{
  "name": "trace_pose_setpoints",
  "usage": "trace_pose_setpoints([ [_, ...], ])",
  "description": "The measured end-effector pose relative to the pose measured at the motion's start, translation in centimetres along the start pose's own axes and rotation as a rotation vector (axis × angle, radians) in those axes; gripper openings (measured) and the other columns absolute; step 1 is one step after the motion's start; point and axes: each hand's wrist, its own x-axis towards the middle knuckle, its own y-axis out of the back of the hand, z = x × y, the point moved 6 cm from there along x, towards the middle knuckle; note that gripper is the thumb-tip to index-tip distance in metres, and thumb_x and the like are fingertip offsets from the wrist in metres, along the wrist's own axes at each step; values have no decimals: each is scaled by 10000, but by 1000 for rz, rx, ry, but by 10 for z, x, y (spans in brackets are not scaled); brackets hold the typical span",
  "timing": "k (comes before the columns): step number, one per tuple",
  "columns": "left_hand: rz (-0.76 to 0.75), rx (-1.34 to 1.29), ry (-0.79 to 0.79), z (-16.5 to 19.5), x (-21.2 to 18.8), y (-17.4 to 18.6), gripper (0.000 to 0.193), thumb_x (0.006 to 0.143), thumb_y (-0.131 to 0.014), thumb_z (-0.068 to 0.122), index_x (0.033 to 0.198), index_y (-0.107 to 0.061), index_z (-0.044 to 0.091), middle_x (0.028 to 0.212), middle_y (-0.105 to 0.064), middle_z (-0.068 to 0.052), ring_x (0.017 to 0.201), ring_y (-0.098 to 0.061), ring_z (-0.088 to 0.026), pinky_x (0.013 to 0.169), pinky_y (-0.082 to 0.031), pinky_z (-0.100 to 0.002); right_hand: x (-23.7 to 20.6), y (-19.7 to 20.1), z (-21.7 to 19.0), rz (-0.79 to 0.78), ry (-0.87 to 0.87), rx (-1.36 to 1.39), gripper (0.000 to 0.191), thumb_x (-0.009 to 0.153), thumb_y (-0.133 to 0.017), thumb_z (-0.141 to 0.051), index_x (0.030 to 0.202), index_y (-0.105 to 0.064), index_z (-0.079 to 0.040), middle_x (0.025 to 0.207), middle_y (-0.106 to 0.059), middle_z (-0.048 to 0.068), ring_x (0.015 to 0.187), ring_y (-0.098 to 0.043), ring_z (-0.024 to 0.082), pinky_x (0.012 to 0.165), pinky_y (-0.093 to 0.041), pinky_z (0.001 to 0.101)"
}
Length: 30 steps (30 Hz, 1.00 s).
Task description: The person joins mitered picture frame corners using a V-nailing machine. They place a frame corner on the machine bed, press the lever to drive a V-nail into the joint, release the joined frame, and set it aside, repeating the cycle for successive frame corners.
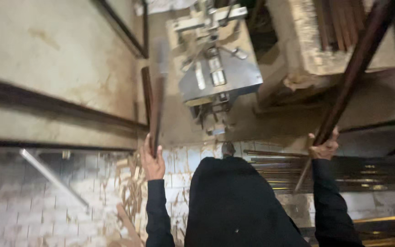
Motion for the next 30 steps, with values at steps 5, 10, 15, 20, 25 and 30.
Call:
trace_pose_setpoints([
  [5,-174,358,76,-34,-4,0,720,911,-676,68,1582,-487,248,1037,-570,-165,972,-578,-402,836,-471,-501,32,-23,9,-135,-20,258,1041,1015,-859,-397,1718,-147,-109,1303,-628,279,942,-655,377,794,-574,387],
  [10,-273,539,89,-51,6,-30,838,865,-688,86,1606,-418,369,1098,-594,-118,1062,-586,-362,904,-457,-524,41,-71,19,-230,-145,201,1047,1091,-801,-345,1760,-18,-156,879,-661,120,705,-616,240,702,-526,354],
  [15,-420,549,221,-66,29,-59,836,877,-759,335,1591,-333,427,1104,-586,-133,1044,-572,-378,934,-424,-571,39,-92,14,-306,3,123,1058,1081,-775,-325,1737,46,-197,887,-709,140,705,-672,302,722,-559,391],
  [20,-473,624,214,-74,56,-83,830,867,-739,493,1593,-341,443,1084,-582,-124,1033,-562,-345,888,-408,-535,35,-108,23,-549,68,22,1090,977,-747,-431,1754,0,-264,978,-684,259,786,-663,411,710,-547,463],
  [25,-482,612,186,-83,78,-99,804,868,-590,726,1580,-358,434,1043,-568,-136,982,-547,-345,833,-378,-522,19,-120,28,-788,80,-97,951,950,-643,-523,1740,-161,-303,946,-691,253,793,-664,435,685,-537,529],
  [30,-410,575,73,-88,107,-117,721,960,-462,738,1598,-372,414,1037,-561,-137,1007,-542,-351,813,-369,-532,20,-133,31,-859,147,-330,786,977,-609,-575,1684,-312,-405,854,-677,210,733,-672,414,625,-529,536],
])
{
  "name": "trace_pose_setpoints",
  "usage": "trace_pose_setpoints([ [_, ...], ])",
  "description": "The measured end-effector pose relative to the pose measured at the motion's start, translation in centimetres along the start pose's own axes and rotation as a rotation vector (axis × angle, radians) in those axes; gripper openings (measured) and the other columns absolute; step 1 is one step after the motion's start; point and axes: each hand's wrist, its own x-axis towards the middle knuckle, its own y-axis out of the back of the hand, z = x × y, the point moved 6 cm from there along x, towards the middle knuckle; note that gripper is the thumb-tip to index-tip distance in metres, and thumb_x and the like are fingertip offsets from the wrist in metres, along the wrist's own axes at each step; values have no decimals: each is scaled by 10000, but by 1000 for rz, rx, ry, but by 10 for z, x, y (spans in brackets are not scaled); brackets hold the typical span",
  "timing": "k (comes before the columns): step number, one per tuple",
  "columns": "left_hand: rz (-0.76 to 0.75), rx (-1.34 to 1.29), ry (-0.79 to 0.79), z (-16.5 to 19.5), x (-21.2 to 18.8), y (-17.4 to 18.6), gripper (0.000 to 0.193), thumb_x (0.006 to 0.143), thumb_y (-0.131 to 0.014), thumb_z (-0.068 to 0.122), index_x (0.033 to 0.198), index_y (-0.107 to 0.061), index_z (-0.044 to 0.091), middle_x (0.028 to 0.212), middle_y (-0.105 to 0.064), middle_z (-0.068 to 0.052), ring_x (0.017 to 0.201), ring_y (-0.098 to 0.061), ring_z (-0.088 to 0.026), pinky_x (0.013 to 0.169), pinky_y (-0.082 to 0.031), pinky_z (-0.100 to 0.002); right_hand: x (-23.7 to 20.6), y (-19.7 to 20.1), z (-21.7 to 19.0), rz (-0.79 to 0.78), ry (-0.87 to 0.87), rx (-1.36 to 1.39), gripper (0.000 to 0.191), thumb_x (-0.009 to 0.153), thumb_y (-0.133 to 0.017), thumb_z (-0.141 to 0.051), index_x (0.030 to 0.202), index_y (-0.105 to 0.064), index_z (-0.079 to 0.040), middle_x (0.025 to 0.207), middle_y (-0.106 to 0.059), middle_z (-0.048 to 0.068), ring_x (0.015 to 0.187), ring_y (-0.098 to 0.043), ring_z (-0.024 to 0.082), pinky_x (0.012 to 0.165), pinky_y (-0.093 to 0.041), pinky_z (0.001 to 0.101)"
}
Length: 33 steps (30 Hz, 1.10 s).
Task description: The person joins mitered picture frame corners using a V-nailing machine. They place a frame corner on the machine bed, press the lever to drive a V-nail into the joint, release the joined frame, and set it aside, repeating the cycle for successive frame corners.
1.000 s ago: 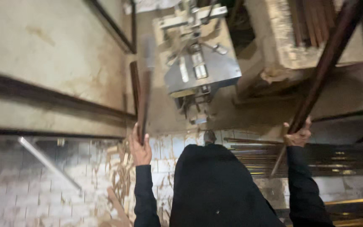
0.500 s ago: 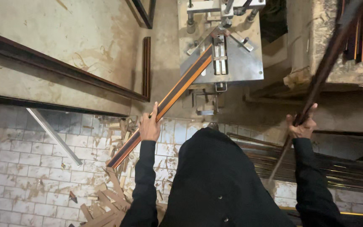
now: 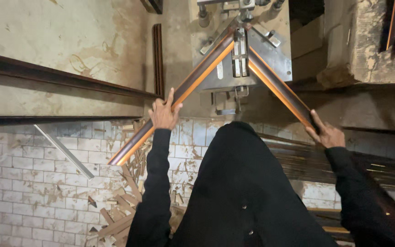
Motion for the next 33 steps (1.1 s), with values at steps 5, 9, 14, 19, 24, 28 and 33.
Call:
trace_pose_setpoints([
  [5,-129,9,49,17,36,-17,712,978,-452,728,1608,-368,407,986,-537,-145,948,-535,-335,828,-378,-517,42,13,-1,5,106,52,811,985,-607,-553,1717,-336,-332,842,-661,216,678,-646,425,580,-512,533],
  [9,-42,30,58,32,41,-16,682,969,-508,701,1582,-411,417,997,-539,-138,961,-538,-332,818,-385,-518,77,25,-6,23,123,52,796,986,-613,-574,1712,-378,-344,848,-666,215,721,-655,436,612,-517,537],
  [14,-33,51,67,35,39,-11,674,966,-560,670,1571,-424,406,987,-542,-132,957,-542,-325,828,-390,-521,119,31,-12,-30,101,30,791,1012,-590,-607,1726,-365,-351,863,-678,211,723,-674,419,618,-521,525],
  [19,-48,42,72,37,42,-10,689,941,-607,633,1566,-426,407,975,-547,-126,946,-547,-326,806,-393,-510,142,29,-6,-85,95,-1,812,991,-576,-624,1730,-344,-381,884,-665,231,772,-683,423,619,-524,528],
  [24,-48,38,57,41,47,-12,682,948,-619,630,1563,-427,407,928,-538,-115,913,-554,-313,786,-393,-503,147,25,-4,-89,125,-25,778,1012,-555,-620,1724,-348,-384,958,-674,229,774,-675,423,621,-523,524],
  [28,-58,39,41,41,48,-13,685,959,-621,629,1573,-423,401,941,-546,-120,925,-564,-315,781,-393,-511,157,22,-15,-117,156,-60,706,1042,-529,-600,1700,-374,-400,988,-650,221,716,-668,387,565,-521,494],
  [33,-76,12,46,41,49,-14,696,942,-629,610,1569,-421,392,957,-556,-122,942,-571,-316,795,-404,-510,189,29,-47,-129,152,-57,640,1067,-539,-547,1672,-416,-378,1176,-581,229,671,-646,358,532,-523,472],
])
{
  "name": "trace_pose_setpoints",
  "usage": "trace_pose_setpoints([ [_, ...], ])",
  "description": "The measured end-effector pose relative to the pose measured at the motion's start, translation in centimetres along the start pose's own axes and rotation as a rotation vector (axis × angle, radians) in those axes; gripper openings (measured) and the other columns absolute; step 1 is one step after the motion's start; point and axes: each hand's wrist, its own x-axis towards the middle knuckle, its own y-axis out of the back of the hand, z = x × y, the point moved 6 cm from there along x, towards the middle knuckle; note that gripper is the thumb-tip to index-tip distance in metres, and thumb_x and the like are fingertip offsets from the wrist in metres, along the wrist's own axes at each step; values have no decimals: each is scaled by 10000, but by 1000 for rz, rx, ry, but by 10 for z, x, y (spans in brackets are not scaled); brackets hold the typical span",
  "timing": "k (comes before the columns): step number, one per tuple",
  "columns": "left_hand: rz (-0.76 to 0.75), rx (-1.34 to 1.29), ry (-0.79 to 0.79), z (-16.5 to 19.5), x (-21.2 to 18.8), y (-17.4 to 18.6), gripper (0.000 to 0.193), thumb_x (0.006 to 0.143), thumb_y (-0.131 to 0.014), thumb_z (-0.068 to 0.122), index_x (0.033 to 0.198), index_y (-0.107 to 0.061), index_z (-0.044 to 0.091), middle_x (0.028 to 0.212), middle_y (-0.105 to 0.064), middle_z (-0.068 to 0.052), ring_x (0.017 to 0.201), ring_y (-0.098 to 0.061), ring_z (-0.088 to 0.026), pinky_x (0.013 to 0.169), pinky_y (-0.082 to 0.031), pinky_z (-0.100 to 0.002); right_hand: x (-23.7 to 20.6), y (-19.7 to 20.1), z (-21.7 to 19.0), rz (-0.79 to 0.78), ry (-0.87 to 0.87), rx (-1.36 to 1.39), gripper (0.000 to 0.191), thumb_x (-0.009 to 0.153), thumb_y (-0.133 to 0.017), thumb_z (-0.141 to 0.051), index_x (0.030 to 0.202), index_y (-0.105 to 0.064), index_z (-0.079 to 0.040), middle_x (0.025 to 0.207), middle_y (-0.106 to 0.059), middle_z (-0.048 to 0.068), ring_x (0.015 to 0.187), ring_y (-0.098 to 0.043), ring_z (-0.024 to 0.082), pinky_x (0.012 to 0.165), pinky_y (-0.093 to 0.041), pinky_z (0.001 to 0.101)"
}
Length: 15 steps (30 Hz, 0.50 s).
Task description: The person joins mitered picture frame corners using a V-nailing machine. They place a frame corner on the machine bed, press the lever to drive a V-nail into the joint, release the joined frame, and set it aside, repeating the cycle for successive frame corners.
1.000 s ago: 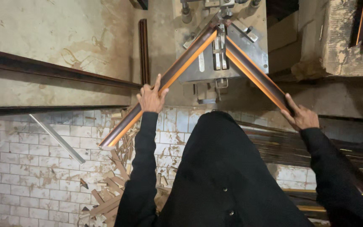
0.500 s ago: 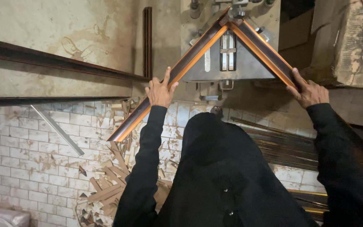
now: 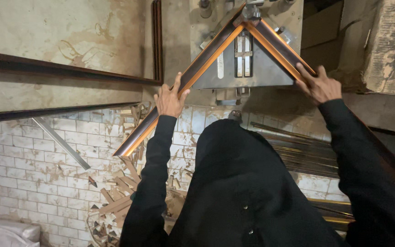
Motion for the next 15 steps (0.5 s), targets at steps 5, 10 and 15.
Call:
trace_pose_setpoints([
  [5,9,13,-18,3,0,2,703,961,-653,591,1585,-414,374,950,-549,-131,932,-564,-327,799,-403,-515,58,19,-54,240,115,92,527,1079,-653,-392,1580,-570,-253,1423,-518,207,1176,-545,371,903,-448,570],
  [10,-2,26,9,3,-1,4,720,937,-651,599,1582,-413,386,959,-553,-132,960,-575,-322,799,-409,-501,94,37,-94,524,181,64,489,1016,-746,-349,1474,-627,-223,1575,-441,198,1386,-456,375,1106,-334,576],
  [15,-70,6,21,8,9,-1,717,966,-632,605,1593,-389,358,1015,-552,-144,948,-575,-311,800,-400,-506,110,37,-103,483,75,262,534,1022,-756,-311,1513,-615,-156,1519,-442,248,1315,-463,415,1054,-364,551],
])
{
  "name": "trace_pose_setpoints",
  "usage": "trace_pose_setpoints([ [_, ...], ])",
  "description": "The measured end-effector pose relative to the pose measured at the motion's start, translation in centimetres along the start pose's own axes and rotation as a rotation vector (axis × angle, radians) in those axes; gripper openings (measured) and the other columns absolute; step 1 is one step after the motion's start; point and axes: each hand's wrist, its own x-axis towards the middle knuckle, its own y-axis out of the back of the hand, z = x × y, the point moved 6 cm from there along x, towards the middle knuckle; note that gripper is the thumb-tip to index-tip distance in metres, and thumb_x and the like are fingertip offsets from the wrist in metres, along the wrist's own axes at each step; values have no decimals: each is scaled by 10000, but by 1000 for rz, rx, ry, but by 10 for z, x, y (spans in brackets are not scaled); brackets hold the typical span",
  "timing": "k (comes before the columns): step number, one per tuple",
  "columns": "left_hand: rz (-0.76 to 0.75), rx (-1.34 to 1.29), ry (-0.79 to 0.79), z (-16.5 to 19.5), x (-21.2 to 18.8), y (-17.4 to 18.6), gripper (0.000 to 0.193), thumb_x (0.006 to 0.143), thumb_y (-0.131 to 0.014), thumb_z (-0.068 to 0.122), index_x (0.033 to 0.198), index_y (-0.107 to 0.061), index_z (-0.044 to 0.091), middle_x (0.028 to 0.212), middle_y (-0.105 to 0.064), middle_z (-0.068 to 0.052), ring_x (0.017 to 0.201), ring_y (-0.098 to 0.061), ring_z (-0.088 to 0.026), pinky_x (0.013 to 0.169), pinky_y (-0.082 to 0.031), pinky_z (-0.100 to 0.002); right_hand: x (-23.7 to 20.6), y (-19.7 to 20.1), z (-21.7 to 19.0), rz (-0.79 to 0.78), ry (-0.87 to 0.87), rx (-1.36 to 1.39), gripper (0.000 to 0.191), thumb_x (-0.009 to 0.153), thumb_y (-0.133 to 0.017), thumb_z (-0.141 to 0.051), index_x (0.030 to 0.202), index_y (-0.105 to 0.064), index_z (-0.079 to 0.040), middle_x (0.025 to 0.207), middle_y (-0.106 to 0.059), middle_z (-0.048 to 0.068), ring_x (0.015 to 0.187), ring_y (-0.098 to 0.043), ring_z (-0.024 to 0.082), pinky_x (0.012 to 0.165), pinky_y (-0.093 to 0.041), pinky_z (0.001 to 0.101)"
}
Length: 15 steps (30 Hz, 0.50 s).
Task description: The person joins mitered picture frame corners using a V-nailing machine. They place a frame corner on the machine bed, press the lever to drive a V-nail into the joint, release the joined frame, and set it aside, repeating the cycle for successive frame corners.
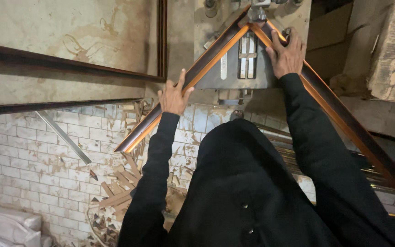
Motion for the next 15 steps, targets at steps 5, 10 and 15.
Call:
trace_pose_setpoints([
  [5,102,-72,-151,42,43,-6,712,975,-643,560,1602,-380,345,1239,-537,-133,1133,-538,-313,881,-397,-535,7,3,1,37,-54,41,600,988,-797,-355,1494,-612,-93,1483,-489,211,1301,-471,392,1072,-370,523],
  [10,290,52,-342,109,91,-7,709,904,-700,465,1548,-424,353,1555,-379,-154,1347,-435,-370,1060,-326,-612,12,5,0,37,-47,47,607,965,-832,-400,1471,-647,-122,1435,-523,170,1251,-482,367,1034,-359,526],
  [15,209,-43,-262,143,124,-14,743,945,-708,472,1556,-411,170,1512,-404,-190,1368,-411,-391,1143,-295,-591,14,7,0,60,-26,0,603,947,-828,-429,1441,-665,-124,1418,-525,147,1264,-493,339,1020,-357,520],
])
